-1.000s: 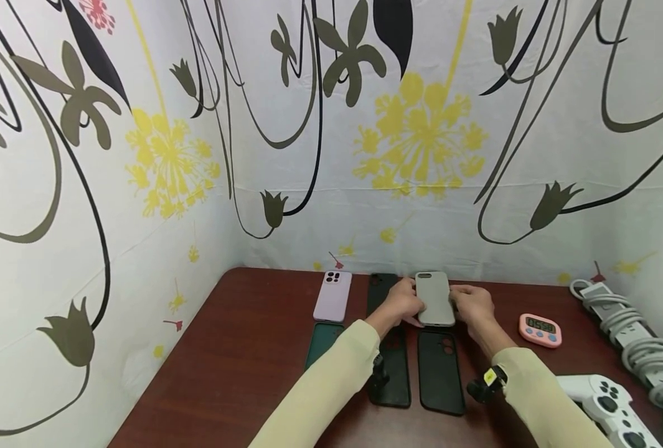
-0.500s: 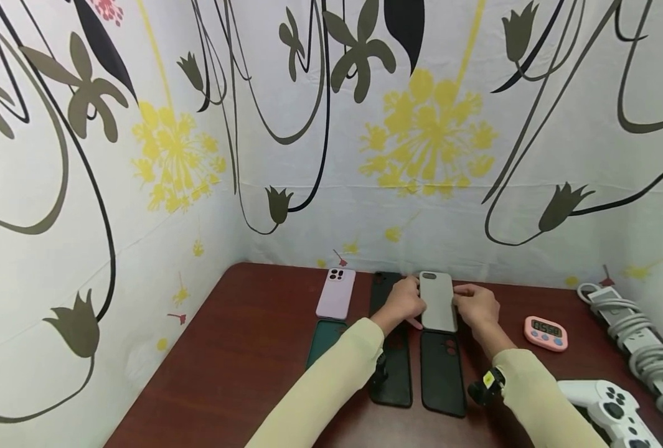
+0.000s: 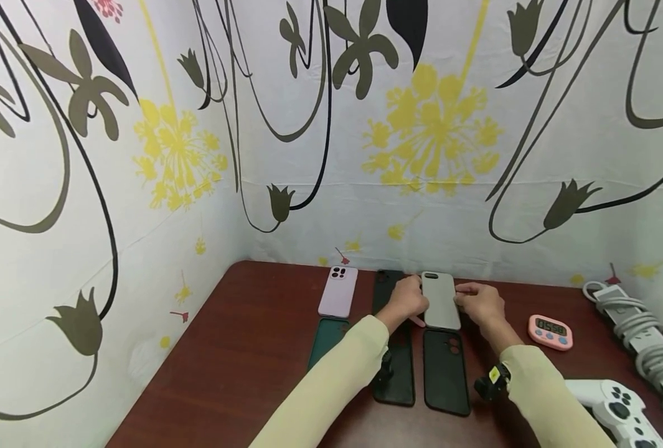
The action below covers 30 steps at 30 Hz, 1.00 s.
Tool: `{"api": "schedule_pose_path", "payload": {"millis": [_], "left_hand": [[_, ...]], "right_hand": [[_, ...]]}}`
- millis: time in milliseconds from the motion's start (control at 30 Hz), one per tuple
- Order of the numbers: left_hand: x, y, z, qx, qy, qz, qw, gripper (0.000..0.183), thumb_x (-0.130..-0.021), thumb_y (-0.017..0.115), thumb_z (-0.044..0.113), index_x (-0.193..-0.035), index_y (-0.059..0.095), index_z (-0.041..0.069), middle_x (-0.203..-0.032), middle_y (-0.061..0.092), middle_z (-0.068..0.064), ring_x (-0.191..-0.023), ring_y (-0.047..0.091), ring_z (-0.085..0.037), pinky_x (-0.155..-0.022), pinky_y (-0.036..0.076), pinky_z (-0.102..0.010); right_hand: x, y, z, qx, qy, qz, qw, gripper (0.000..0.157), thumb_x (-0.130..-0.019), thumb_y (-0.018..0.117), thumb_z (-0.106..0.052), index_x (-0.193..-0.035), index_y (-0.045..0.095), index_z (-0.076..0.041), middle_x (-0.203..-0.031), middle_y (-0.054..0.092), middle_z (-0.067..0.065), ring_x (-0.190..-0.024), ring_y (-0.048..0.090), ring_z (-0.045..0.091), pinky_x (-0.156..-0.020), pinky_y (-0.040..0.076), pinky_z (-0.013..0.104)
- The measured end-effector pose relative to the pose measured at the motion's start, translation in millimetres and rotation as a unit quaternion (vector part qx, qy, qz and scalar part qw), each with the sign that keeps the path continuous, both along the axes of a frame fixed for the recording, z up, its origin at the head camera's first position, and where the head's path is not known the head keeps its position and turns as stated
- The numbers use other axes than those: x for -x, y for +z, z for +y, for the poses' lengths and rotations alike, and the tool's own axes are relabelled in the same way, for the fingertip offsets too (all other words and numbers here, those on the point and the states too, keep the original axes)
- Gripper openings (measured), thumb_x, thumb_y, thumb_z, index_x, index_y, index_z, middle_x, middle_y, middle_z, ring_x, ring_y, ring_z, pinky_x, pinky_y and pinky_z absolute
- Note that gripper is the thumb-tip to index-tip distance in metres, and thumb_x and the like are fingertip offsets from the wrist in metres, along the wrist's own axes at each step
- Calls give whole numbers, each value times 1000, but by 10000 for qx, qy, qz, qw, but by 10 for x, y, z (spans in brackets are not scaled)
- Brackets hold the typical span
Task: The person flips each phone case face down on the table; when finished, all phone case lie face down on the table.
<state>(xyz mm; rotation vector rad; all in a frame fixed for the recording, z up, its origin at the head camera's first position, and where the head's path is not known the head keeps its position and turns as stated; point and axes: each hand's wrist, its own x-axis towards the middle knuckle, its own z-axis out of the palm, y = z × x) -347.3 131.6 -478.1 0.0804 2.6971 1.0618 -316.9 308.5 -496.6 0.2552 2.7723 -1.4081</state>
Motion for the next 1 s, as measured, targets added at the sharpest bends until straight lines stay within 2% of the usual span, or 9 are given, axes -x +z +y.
{"api": "schedule_pose_path", "payload": {"millis": [67,167,233,300,433,500,700,800,1000], "left_hand": [[-9,30,-4,-70,35,-49,10000,55,-92,67,-1,-142,62,21,-59,46,-1,-42,61,-19,-36,47,-27],[-17,80,-20,-80,38,-145,9999,13,-92,66,-1,-91,66,12,-49,36,0,-40,62,-20,-37,50,-29],[26,22,-3,65,-4,-7,10000,32,-91,66,1,-67,50,14,-47,32,2,-36,55,-17,-36,46,-27],[38,27,5,252,-80,-1,9997,45,-91,66,1,-58,39,15,-47,28,2,-34,41,-15,-35,36,-26],[47,25,51,716,-89,40,9974,52,-91,69,5,-51,36,16,-45,24,2,-40,26,-15,-37,24,-29],[11,100,56,848,-33,-148,9963,52,-93,70,8,-52,40,14,-45,28,0,-41,35,-17,-37,28,-30],[87,2,132,1216,30,-120,9925,43,-93,76,16,-58,51,15,-57,49,-2,-52,56,-20,-42,41,-32],[114,-56,146,1262,30,-41,9920,38,-92,77,18,-61,56,16,-66,57,-2,-55,57,-19,-45,43,-32],[53,15,124,1365,-31,78,9906,37,-94,76,17,-63,56,14,-78,59,-3,-59,56,-19,-47,43,-32]], "right_hand": [[7,15,19,-109,82,11,9999,43,-104,67,-25,-136,67,3,-107,81,5,-81,64,-3,-69,56,23],[14,30,44,-175,220,35,9996,44,-103,68,-27,-136,68,3,-108,81,5,-83,62,-3,-70,54,23],[18,25,60,-188,307,42,9993,45,-103,68,-28,-137,67,3,-112,80,8,-87,62,0,-72,53,24],[18,15,72,-218,333,29,9992,47,-103,69,-30,-137,67,2,-117,79,11,-93,63,5,-73,53,24],[14,-17,90,-270,340,31,9991,48,-104,68,-33,-139,67,1,-123,77,16,-104,64,16,-76,52,26],[7,-19,93,-251,323,45,9992,49,-103,69,-33,-138,67,1,-123,77,17,-103,64,16,-76,52,26],[-2,-16,104,-206,359,-24,9991,50,-104,67,-33,-140,65,1,-121,78,14,-95,61,5,-76,53,25],[-1,-15,94,-244,346,-41,9991,48,-105,67,-31,-140,65,1,-119,79,13,-94,63,5,-76,53,25],[15,-27,72,-329,278,-15,9991,46,-105,66,-29,-139,65,2,-122,77,17,-90,64,4,-75,52,25]]}}
